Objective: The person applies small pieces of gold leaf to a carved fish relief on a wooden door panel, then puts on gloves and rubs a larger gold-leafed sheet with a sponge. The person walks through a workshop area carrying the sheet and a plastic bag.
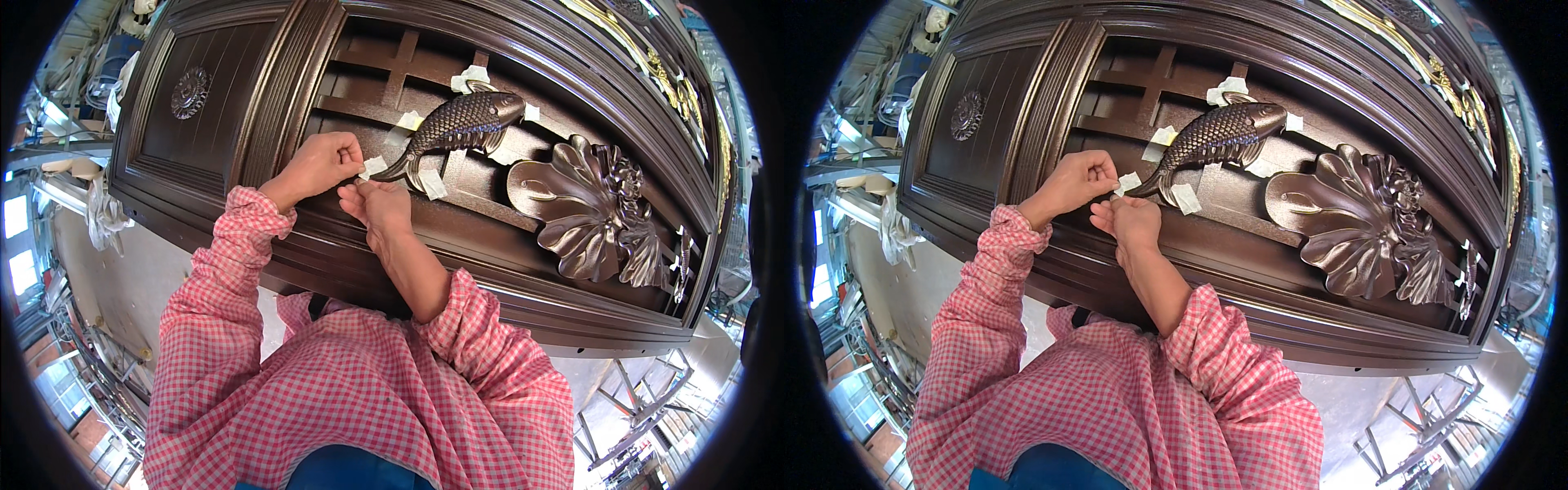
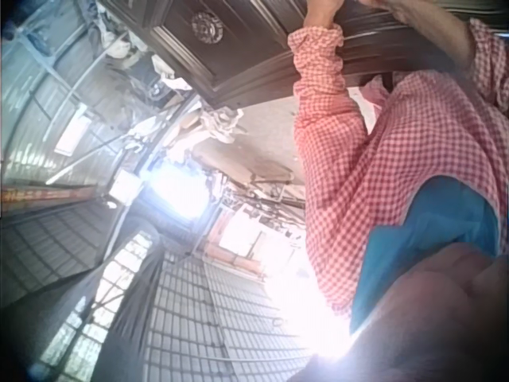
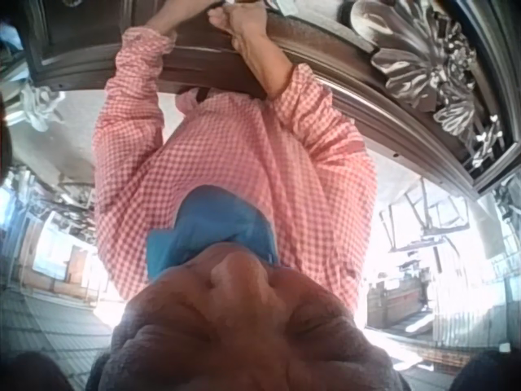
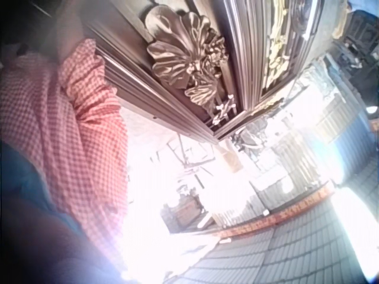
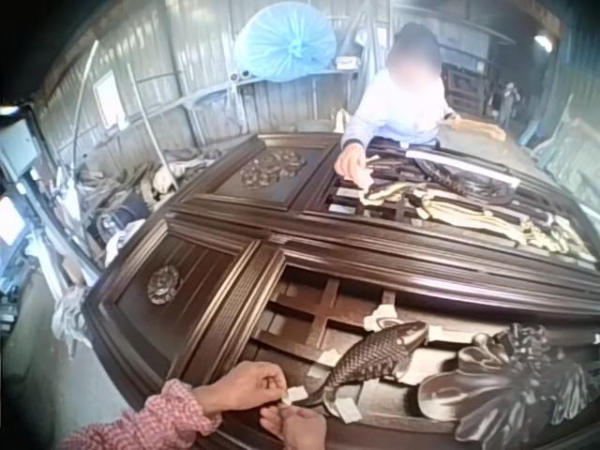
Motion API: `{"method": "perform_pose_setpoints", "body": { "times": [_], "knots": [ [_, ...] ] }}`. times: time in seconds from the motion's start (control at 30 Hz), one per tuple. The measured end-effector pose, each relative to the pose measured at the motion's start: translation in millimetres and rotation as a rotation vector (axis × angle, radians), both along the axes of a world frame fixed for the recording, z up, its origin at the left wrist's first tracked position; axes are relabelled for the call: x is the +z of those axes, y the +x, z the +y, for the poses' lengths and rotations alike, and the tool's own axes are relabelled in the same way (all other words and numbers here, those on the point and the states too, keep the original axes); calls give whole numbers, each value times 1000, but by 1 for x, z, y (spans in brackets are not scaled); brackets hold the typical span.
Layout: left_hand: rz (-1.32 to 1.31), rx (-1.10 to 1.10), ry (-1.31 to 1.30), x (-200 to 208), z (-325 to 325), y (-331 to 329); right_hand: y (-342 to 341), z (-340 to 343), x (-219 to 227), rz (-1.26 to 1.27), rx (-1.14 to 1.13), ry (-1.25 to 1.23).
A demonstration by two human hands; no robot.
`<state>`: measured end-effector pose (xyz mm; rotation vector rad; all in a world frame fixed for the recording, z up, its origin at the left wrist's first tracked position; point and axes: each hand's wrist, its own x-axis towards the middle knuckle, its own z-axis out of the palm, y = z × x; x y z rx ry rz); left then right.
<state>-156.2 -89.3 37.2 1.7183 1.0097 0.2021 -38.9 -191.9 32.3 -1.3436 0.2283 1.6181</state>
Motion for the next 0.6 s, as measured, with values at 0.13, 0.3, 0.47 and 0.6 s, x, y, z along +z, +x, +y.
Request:
{"method": "perform_pose_setpoints", "body": {
  "times": [0.13,0.3,0.47,0.6],
  "knots": [
    [9,-17,2,-3,2,-1,-1,0,-2,-7,-42,-40],
    [7,-18,-3,-6,3,0,-6,3,-4,-49,-91,-88],
    [25,-39,-23,-6,5,1,-10,8,-1,-88,-87,-161],
    [13,-44,-22,-5,6,0,-11,11,4,-110,-96,-195]
  ]
}}
